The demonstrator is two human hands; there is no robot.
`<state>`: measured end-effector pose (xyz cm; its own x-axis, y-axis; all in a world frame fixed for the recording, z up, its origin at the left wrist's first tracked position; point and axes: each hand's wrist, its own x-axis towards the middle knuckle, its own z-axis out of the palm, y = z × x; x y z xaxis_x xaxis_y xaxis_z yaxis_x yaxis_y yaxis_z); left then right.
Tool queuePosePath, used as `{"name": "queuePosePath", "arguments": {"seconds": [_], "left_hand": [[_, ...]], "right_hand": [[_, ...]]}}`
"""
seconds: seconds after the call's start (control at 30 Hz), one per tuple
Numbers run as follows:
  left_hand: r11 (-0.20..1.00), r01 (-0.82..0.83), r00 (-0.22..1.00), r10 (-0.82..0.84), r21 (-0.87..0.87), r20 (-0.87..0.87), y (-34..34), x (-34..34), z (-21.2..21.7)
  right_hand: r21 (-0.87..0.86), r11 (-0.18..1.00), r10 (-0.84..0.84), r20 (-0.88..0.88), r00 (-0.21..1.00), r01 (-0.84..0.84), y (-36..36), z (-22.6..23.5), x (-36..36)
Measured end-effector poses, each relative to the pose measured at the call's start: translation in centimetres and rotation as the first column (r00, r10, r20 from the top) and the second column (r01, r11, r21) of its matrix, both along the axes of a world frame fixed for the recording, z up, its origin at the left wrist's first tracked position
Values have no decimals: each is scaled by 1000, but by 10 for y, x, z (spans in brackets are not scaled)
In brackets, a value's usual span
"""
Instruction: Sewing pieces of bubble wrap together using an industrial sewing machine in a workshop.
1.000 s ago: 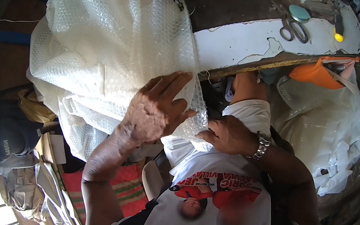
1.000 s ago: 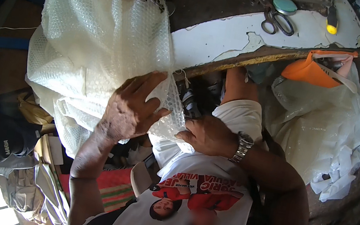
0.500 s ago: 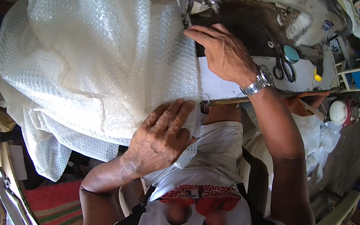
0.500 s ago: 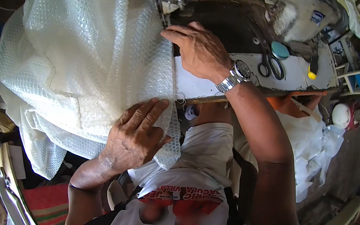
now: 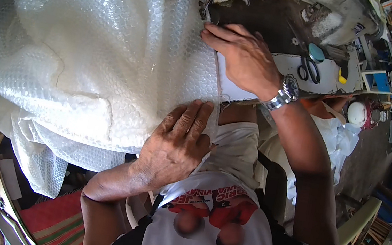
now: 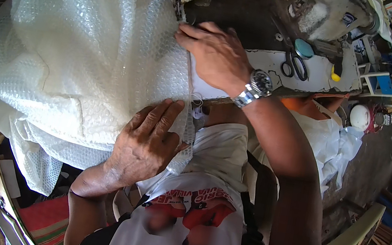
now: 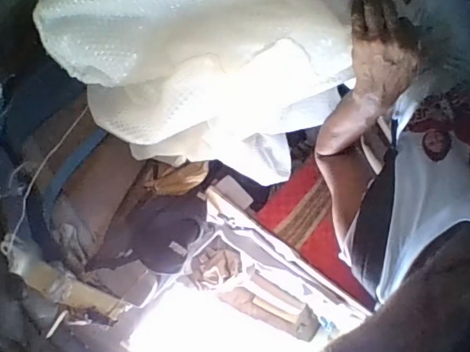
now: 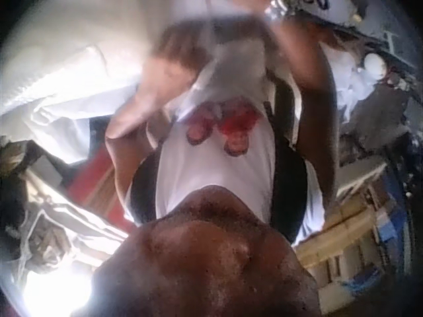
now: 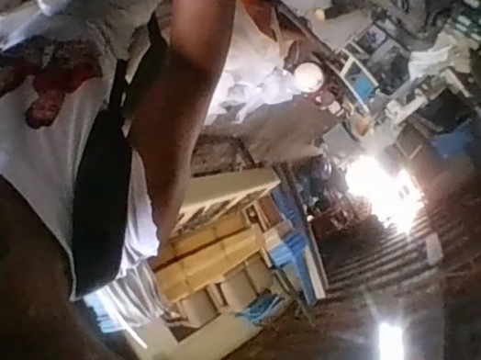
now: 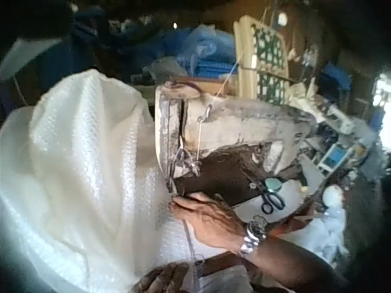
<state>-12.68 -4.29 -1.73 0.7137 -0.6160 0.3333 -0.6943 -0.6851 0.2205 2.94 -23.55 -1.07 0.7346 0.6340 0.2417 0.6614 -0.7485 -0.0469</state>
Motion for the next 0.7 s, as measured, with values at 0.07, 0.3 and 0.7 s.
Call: {"name": "queuePosePath", "arguments": {"seconds": [0.07, 0.3, 0.7], "left_hand": [[1000, -12, 1000, 12, 3, 19, -1, -1, 1], [1000, 8, 999, -7, 24, -34, 2, 0, -1], [999, -40, 999, 40, -1, -19, -2, -4, 8]], "right_hand": [[113, 993, 31, -178, 983, -11, -7, 3, 1], [57, 989, 137, -32, 990, -135, -18, -12, -31], [85, 984, 170, -241, 956, -154, -32, -2, -55]]}}
